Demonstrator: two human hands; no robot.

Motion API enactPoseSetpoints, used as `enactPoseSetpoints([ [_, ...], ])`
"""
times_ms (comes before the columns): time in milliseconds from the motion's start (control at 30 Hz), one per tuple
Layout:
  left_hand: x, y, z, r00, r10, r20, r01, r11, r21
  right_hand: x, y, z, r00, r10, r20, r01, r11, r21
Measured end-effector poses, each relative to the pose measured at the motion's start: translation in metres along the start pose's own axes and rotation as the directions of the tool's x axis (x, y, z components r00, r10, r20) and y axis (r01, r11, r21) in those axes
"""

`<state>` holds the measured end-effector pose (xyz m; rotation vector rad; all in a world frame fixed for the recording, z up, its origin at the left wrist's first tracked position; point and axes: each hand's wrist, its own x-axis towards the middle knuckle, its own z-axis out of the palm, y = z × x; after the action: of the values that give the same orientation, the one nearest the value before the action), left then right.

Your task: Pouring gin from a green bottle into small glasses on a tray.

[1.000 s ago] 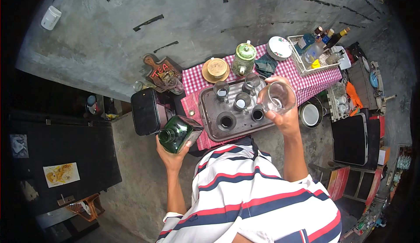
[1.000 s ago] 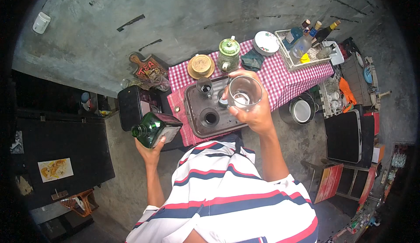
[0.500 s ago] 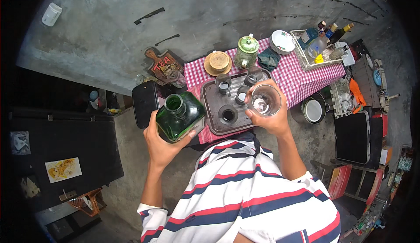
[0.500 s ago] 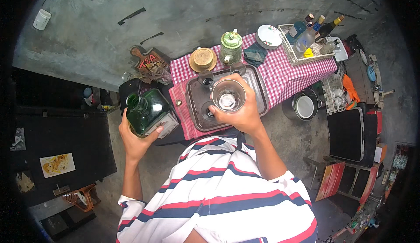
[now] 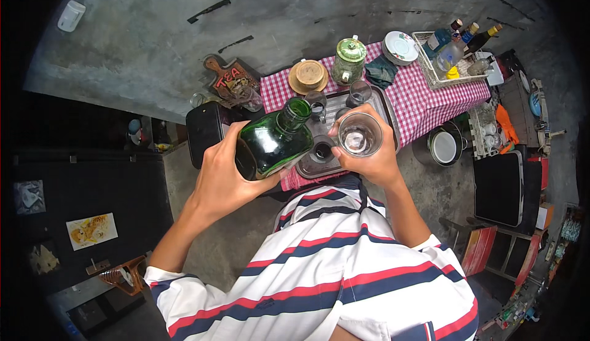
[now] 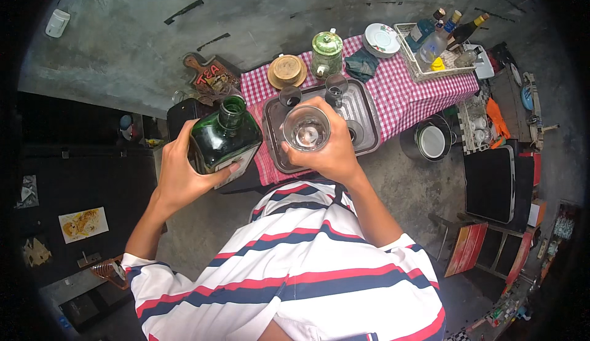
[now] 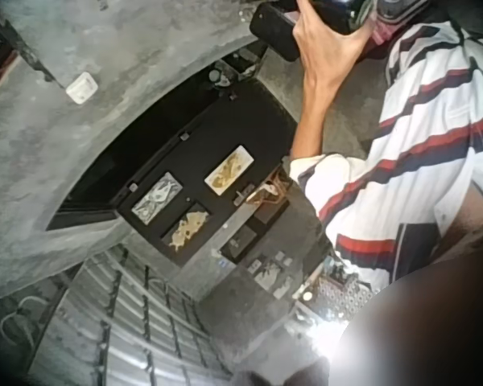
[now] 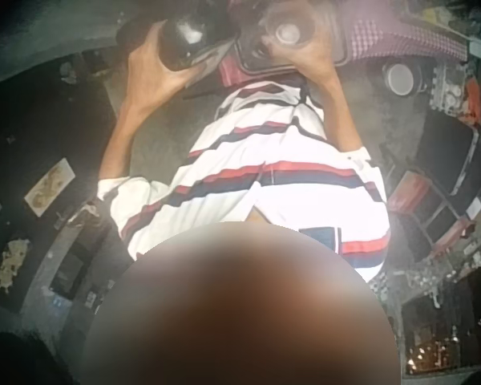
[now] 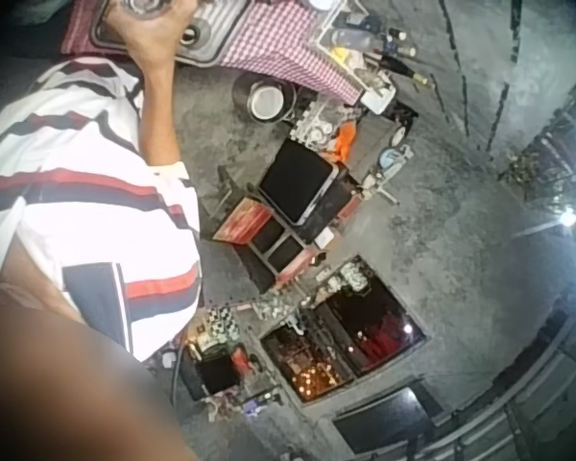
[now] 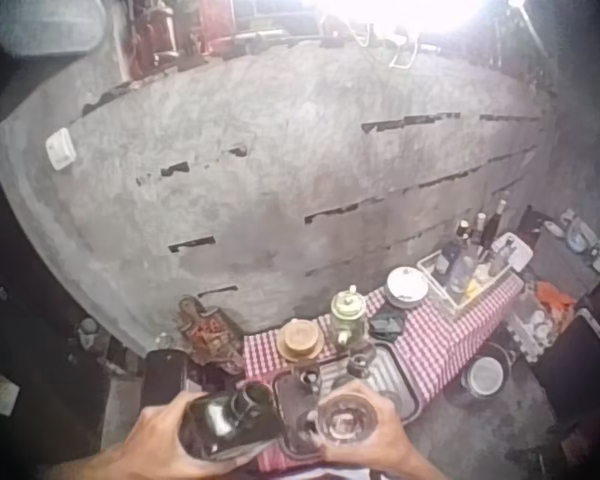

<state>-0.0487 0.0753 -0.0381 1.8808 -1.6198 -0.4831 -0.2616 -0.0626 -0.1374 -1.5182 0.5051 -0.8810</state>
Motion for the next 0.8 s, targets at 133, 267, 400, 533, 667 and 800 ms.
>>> enactPoseSetpoints([
  [133, 0.001, 0.004, -0.006, 0.995, 0.024, 0.092, -0.028, 0.999, 0.047, -0.001, -0.003, -0.001, 0.994, 0.062, 0.089, -0.077, 0.981, 0.179],
  [267, 0.005, 0.011, -0.003, 0.988, 0.072, 0.134, -0.084, 0.993, 0.087, -0.004, -0.002, -0.006, 0.994, 0.058, 0.096, -0.081, 0.962, 0.26],
  [400, 0.003, 0.02, -0.004, 0.97, -0.024, 0.241, -0.014, 0.988, 0.157, -0.004, -0.012, -0.006, 0.997, 0.043, 0.068, -0.056, 0.978, 0.201],
  [533, 0.0, 0.021, 0.0, 0.958, -0.023, 0.285, -0.035, 0.98, 0.196, -0.005, -0.012, -0.008, 0.999, 0.003, 0.041, -0.003, 1.0, 0.001],
  [667, -0.002, 0.02, 0.001, 0.943, 0.025, 0.333, -0.104, 0.969, 0.222, -0.008, -0.017, -0.007, 0.995, 0.082, 0.056, -0.081, 0.997, -0.019],
  [800, -0.003, 0.028, -0.006, 0.926, 0.018, 0.377, -0.132, 0.951, 0.278, -0.013, -0.015, -0.007, 0.995, 0.073, 0.075, -0.071, 0.997, -0.031],
])
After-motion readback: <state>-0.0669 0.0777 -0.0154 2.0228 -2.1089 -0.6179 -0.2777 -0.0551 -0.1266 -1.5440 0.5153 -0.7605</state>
